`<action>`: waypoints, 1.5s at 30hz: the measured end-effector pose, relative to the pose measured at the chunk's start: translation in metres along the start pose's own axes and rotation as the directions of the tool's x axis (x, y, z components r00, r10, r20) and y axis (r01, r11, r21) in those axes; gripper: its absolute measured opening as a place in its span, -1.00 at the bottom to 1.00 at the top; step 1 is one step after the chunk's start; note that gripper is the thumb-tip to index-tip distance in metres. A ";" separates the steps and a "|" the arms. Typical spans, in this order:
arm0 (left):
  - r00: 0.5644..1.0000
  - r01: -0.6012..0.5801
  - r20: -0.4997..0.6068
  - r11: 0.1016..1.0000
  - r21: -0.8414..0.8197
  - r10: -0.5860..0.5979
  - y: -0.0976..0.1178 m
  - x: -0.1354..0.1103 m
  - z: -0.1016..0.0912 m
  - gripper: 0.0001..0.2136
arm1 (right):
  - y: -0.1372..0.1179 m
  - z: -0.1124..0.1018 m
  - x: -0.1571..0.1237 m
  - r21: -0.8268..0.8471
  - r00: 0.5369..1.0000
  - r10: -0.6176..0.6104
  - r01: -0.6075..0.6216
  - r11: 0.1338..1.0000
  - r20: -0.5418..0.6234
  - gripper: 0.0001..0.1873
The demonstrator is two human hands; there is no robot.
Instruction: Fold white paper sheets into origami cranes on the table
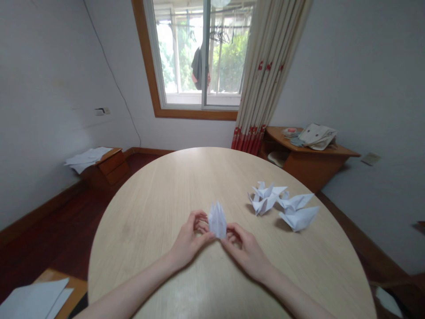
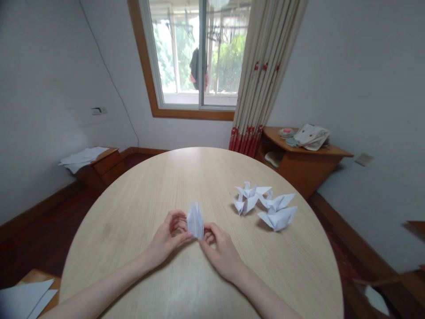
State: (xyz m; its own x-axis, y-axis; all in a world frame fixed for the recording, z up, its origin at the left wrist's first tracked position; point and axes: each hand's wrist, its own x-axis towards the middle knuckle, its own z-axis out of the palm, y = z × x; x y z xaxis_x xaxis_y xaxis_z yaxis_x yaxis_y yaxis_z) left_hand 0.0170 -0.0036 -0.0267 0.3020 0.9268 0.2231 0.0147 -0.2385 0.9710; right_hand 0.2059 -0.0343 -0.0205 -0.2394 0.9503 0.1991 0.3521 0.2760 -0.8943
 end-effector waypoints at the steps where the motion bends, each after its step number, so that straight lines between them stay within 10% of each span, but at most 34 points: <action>1: 1.000 -0.007 -0.021 1.000 -0.024 0.007 -0.001 0.000 0.001 -0.61 | 0.001 0.000 0.001 0.008 1.000 0.010 -0.010 1.000 -0.004 -0.77; 32: 0.992 -0.027 0.122 0.981 0.193 0.003 0.008 -0.001 -0.005 -0.79 | -0.006 -0.008 0.001 0.122 0.996 -0.004 -0.006 0.993 0.087 -0.70; 39: 1.000 0.017 0.007 0.986 0.168 -0.018 0.003 -0.002 -0.001 -0.69 | -0.003 -0.004 -0.002 0.054 0.991 -0.063 0.057 0.997 0.119 -0.79; 45: 0.988 -0.124 0.127 0.956 0.266 0.092 0.010 -0.004 0.000 -0.89 | -0.006 -0.003 -0.003 -0.024 0.985 -0.072 0.077 0.997 0.158 -0.85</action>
State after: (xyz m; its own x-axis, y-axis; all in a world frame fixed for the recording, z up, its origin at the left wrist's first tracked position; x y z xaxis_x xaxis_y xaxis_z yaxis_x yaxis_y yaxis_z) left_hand 0.0159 -0.0099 -0.0183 0.4208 0.8564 0.2993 0.2303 -0.4199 0.8779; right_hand 0.2071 -0.0381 -0.0140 -0.4039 0.8932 0.1976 0.3541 0.3518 -0.8665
